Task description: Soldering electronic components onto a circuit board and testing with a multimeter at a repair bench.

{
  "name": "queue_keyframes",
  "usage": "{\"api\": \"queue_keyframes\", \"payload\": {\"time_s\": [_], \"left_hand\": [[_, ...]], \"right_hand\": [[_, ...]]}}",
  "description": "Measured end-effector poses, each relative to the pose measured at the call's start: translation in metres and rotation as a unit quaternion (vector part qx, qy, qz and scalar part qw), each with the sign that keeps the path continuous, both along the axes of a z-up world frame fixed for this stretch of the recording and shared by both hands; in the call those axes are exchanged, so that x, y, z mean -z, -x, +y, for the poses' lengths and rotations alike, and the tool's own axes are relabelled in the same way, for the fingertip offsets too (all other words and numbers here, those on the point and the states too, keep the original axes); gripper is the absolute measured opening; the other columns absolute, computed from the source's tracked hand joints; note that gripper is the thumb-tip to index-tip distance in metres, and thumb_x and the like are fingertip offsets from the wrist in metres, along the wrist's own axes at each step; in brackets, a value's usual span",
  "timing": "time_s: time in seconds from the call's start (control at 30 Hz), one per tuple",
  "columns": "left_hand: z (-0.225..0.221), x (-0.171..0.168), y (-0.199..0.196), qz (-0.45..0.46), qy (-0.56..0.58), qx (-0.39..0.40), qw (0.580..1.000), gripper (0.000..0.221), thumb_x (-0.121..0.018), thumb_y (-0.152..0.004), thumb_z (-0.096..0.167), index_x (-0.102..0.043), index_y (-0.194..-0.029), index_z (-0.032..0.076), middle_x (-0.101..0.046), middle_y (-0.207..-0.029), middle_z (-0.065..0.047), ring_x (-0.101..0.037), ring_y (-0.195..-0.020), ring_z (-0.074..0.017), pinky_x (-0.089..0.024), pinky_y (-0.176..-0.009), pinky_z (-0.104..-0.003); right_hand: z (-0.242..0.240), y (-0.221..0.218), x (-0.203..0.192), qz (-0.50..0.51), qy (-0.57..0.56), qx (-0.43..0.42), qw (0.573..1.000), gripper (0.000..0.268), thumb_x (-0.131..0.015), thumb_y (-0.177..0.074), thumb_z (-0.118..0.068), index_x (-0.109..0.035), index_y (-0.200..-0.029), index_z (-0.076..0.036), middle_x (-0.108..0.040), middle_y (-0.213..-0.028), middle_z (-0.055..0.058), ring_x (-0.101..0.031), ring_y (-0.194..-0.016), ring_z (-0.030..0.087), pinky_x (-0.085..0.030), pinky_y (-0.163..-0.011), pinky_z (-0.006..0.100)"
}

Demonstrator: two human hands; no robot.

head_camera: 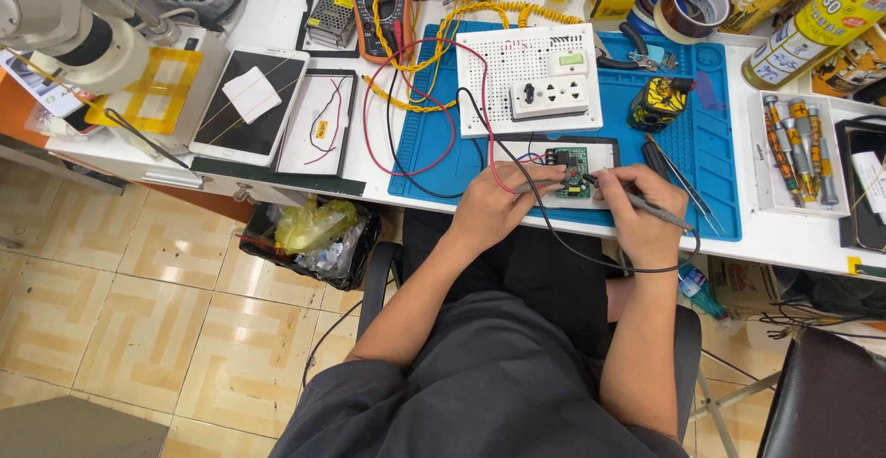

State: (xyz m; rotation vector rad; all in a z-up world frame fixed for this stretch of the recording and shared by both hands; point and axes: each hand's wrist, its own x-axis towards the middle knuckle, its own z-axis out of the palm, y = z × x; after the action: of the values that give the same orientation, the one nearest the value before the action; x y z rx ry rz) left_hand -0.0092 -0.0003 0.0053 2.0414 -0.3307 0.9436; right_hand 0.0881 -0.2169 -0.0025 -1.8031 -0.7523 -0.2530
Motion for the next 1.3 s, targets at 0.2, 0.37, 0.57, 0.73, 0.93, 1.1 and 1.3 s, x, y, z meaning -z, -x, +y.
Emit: {"api": "queue_keyframes", "payload": {"time_s": [0.2,0.37,0.57,0.73,0.93,1.1,1.3], "left_hand": [[0.002,0.005,-0.004,-0.016,0.003,-0.005,1.000,0.025,-0.082,-0.103,0.003,-0.078,-0.123,0.017,-0.086,-0.116,0.003,-0.083,-0.105,-0.0178,-0.063,-0.100,-0.033],[-0.002,0.010,-0.009,-0.022,0.035,0.043,0.998,0.020,-0.084,-0.101,0.003,-0.082,-0.118,0.014,-0.087,-0.112,0.000,-0.083,-0.105,-0.0254,-0.065,-0.096,-0.036],[0.001,0.006,-0.011,-0.036,-0.027,-0.011,0.999,0.019,-0.087,-0.100,0.007,-0.083,-0.116,0.017,-0.087,-0.111,0.004,-0.082,-0.102,-0.0178,-0.061,-0.098,-0.030],[-0.001,-0.003,-0.009,-0.043,-0.033,-0.002,0.998,0.018,-0.086,-0.099,0.002,-0.082,-0.113,0.013,-0.086,-0.109,0.000,-0.081,-0.101,-0.0229,-0.060,-0.094,-0.033],[-0.001,-0.005,-0.008,-0.043,-0.041,-0.001,0.998,0.018,-0.085,-0.100,0.002,-0.081,-0.113,0.013,-0.086,-0.109,0.000,-0.080,-0.102,-0.0226,-0.060,-0.094,-0.034],[0.000,-0.002,-0.008,-0.038,-0.047,-0.002,0.998,0.018,-0.085,-0.100,0.004,-0.080,-0.114,0.014,-0.085,-0.109,0.001,-0.080,-0.103,-0.0219,-0.059,-0.094,-0.034],[0.000,0.001,-0.009,-0.031,-0.046,-0.007,0.998,0.018,-0.085,-0.100,0.004,-0.080,-0.114,0.015,-0.085,-0.109,0.002,-0.080,-0.104,-0.0218,-0.058,-0.093,-0.034]], "right_hand": [[0.005,0.001,-0.004,-0.003,-0.014,0.021,1.000,0.012,-0.076,-0.116,-0.005,-0.083,-0.107,-0.001,-0.076,-0.077,0.014,-0.075,-0.076,0.029,-0.057,-0.075,0.039],[-0.004,0.001,-0.001,-0.008,-0.054,0.070,0.996,0.010,-0.075,-0.117,-0.002,-0.082,-0.111,0.001,-0.075,-0.078,0.016,-0.076,-0.081,0.028,-0.058,-0.076,0.041],[0.002,-0.003,-0.001,0.012,-0.050,0.063,0.997,0.021,-0.075,-0.117,-0.007,-0.084,-0.098,-0.004,-0.075,-0.069,0.010,-0.074,-0.067,0.024,-0.057,-0.070,0.034],[0.004,0.000,-0.002,0.042,-0.046,0.066,0.996,0.025,-0.074,-0.119,-0.009,-0.083,-0.095,-0.004,-0.075,-0.068,0.009,-0.073,-0.064,0.022,-0.055,-0.067,0.032],[0.009,0.003,-0.008,0.014,-0.002,0.079,0.997,0.028,-0.077,-0.119,-0.012,-0.082,-0.092,-0.007,-0.075,-0.068,0.008,-0.070,-0.062,0.024,-0.052,-0.065,0.031],[0.009,0.002,-0.005,0.010,-0.004,0.078,0.997,0.029,-0.077,-0.119,-0.014,-0.081,-0.091,-0.007,-0.075,-0.068,0.007,-0.069,-0.063,0.025,-0.052,-0.065,0.032],[0.008,0.003,-0.004,0.010,0.002,0.080,0.997,0.030,-0.077,-0.119,-0.016,-0.080,-0.090,-0.008,-0.075,-0.068,0.007,-0.069,-0.064,0.025,-0.052,-0.065,0.033]]}}
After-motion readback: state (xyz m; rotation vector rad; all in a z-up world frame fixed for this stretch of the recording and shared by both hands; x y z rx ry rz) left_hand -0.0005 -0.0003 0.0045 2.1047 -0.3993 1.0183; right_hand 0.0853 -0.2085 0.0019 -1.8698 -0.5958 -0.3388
